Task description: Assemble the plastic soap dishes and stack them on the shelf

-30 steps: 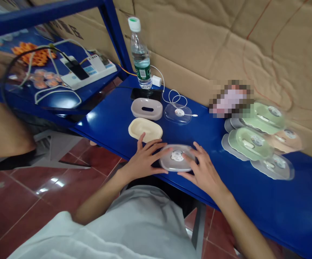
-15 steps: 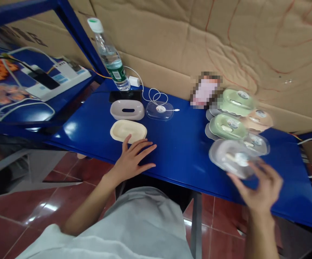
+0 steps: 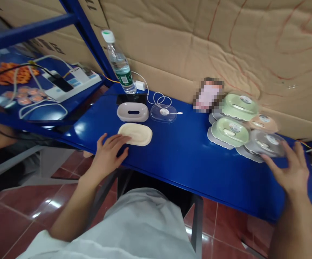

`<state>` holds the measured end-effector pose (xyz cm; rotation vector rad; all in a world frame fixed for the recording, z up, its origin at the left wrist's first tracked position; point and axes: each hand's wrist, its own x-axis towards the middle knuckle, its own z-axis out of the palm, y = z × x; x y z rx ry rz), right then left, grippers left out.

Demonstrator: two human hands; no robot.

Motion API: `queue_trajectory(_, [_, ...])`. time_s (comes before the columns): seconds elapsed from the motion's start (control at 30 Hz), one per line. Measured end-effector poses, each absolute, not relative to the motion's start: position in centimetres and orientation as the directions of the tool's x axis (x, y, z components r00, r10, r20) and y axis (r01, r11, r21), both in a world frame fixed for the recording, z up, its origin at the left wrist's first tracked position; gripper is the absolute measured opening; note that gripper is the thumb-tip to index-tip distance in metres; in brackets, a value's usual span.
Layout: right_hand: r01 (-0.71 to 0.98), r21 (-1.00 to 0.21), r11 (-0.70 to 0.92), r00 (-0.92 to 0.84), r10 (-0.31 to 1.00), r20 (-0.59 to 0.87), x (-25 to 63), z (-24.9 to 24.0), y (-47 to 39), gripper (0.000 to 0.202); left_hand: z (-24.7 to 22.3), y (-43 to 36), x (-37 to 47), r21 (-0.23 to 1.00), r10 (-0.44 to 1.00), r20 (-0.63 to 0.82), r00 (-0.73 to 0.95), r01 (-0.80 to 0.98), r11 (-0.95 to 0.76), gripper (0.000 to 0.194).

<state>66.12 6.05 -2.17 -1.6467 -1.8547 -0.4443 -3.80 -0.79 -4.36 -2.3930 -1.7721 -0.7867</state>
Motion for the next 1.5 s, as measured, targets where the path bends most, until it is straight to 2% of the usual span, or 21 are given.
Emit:
queue_trajectory(0.1, [0.958,-0.102,0.27,-0.087,0.606,0.791,62.3,-0.8,5.0,0.12,-4.3,-0.9,-2.3,0.254,0.853,0.43,0.297,0.866,-0.43,0.031])
queue_trajectory(0.13, [0.946,-0.088,0.311,-0.1,0.542,0.834,60.0,-0.3,4.5,0.116,-4.3,-0.9,-1.6,0.261,0.843,0.422,0.333,0.846,-0.465,0.031])
queue_trajectory(0.2, [0.93,-0.098,0.355,-0.097,0.493,0.864,54.1,0.7,3.6,0.087,-4.3,-0.6,-0.1,0.276,0.817,0.407,0.408,0.798,-0.535,0.03])
queue_trajectory(0.27, [0.868,-0.04,0.495,-0.308,0.601,0.738,47.2,1.0,3.0,0.065,-4.2,0.0,0.8,0.302,0.8,0.414,0.435,0.763,-0.571,0.027])
queue_trajectory(0.3, [0.798,-0.037,0.601,-0.469,0.659,0.588,43.9,0.8,2.9,0.064,-4.1,0.5,1.0,0.322,0.804,0.427,0.413,0.761,-0.562,0.026])
queue_trajectory(0.37, [0.659,-0.086,0.748,-0.674,0.637,0.373,38.1,0.2,3.3,0.064,-3.9,1.9,0.4,0.358,0.832,0.462,0.307,0.794,-0.491,0.028])
queue_trajectory(0.47, [0.552,-0.13,0.824,-0.786,0.566,0.249,32.7,-1.4,4.4,0.061,-3.5,4.9,-2.1,0.344,0.877,0.454,0.157,0.877,-0.335,0.039])
queue_trajectory(0.57, [0.52,-0.164,0.838,-0.804,0.545,0.237,30.8,-2.8,5.1,0.059,-3.4,7.9,-4.9,0.294,0.929,0.354,0.109,0.93,-0.221,0.056])
queue_trajectory(0.67, [0.527,-0.215,0.822,-0.79,0.567,0.234,30.8,-3.5,5.1,0.056,-3.9,9.6,-6.4,0.308,0.952,0.297,0.078,0.936,-0.172,0.049])
queue_trajectory(0.9, [0.56,-0.228,0.796,-0.739,0.605,0.296,31.4,-3.5,4.9,0.042,-4.6,7.1,-5.3,0.347,0.887,0.456,0.08,0.901,-0.26,0.03])
queue_trajectory(0.97, [0.551,-0.263,0.792,-0.74,0.609,0.284,31.2,-3.8,4.9,0.048,-4.4,5.4,-3.8,0.4,0.856,0.514,0.061,0.865,-0.302,0.029])
queue_trajectory(1.03, [0.551,-0.329,0.767,-0.725,0.635,0.267,31.1,-4.1,5.0,0.063,-4.1,3.8,-1.9,0.437,0.83,0.555,0.06,0.828,-0.352,0.028])
queue_trajectory(1.1, [0.563,-0.391,0.728,-0.677,0.677,0.287,31.1,-4.3,5.0,0.081,-4.0,2.4,0.1,0.423,0.82,0.561,0.116,0.811,-0.405,0.027])
queue_trajectory(1.17, [0.576,-0.408,0.708,-0.64,0.701,0.315,31.1,-4.4,5.0,0.088,-4.0,1.7,1.8,0.392,0.821,0.534,0.205,0.8,-0.455,0.026])
queue_trajectory(1.33, [0.608,-0.325,0.724,-0.664,0.689,0.29,31.3,-4.4,5.3,0.061,-4.7,1.8,3.4,0.304,0.8,0.44,0.409,0.77,-0.561,0.028])
queue_trajectory(1.5, [0.616,-0.276,0.738,-0.642,0.674,0.367,31.5,-4.6,5.7,0.044,-4.6,1.7,2.9,0.316,0.784,0.419,0.458,0.736,-0.599,0.035])
